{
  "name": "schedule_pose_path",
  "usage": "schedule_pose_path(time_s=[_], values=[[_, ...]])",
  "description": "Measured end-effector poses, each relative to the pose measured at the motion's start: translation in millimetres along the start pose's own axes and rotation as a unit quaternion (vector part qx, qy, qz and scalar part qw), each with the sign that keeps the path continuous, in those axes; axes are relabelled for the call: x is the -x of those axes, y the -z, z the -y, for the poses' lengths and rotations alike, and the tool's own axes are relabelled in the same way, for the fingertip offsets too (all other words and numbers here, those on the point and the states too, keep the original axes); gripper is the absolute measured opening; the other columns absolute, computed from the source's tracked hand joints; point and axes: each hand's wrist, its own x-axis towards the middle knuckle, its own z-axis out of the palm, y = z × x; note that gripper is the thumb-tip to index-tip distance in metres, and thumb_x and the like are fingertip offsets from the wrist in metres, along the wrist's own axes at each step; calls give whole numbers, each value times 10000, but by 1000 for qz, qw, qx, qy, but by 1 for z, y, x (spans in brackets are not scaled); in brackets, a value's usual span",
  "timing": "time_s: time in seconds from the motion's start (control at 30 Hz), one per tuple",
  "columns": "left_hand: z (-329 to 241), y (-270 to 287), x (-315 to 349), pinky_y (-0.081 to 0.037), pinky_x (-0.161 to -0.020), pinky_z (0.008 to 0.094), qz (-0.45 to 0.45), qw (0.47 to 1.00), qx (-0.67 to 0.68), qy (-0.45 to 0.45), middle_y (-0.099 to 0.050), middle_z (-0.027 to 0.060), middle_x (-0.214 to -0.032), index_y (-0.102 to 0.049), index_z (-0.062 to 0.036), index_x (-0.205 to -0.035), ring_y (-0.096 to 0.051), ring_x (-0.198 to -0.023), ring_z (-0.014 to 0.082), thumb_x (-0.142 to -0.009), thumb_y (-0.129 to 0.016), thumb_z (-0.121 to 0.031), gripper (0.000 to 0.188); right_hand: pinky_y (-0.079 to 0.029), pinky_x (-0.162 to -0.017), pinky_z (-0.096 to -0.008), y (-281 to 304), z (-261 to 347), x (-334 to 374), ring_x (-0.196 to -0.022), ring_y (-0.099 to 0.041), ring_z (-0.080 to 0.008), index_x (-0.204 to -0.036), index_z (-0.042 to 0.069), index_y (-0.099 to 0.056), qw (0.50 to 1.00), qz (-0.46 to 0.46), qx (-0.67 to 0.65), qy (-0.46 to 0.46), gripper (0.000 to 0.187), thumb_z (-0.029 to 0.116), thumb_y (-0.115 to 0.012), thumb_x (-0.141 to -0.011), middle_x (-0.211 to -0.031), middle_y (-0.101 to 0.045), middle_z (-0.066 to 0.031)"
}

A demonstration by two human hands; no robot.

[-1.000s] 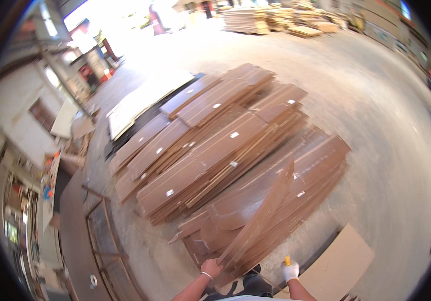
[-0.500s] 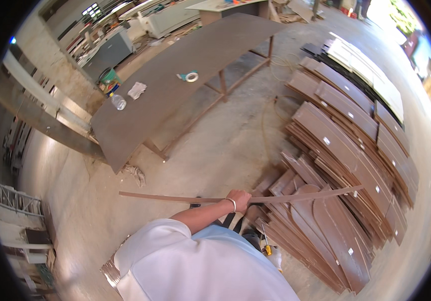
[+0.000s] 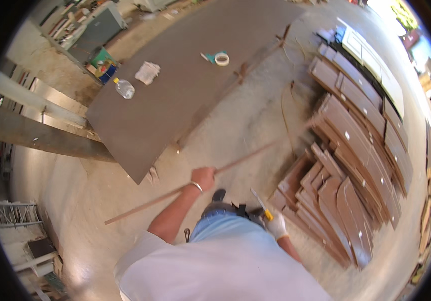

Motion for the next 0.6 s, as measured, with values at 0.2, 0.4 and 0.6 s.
schedule_pose_path(time_s=[0.2,0.4,0.6], values=[[80,81,-11,-548,-767,488,-13,999,23,37,-725,201,-900,-752,-89,-966,-700,-876,390,-778,-664,-193,232,-547,-848,-459,14,74,-29,-963,-697,-381,-1045,151,-736,976,169,138,25,239,273,-674,-849,-996,-731,-187],[142,174,8,-531,-811,417,58,975,202,73,-724,228,-911,-733,8,-1049,-698,-867,324,-719,-746,-146,364,-554,-800,-469,9,98,-58,-901,-699,-393,-996,133,-738,988,122,75,57,225,261,-673,-823,-911,-729,-185],[180,228,43,-535,-830,437,-34,987,29,152,-729,206,-943,-727,-8,-983,-695,-913,374,-748,-742,-185,294,-553,-820,-394,-9,56,-81,-886,-722,-309,-1037,52,-711,994,103,25,14,225,138,-697,-829,-927,-741,-167]])
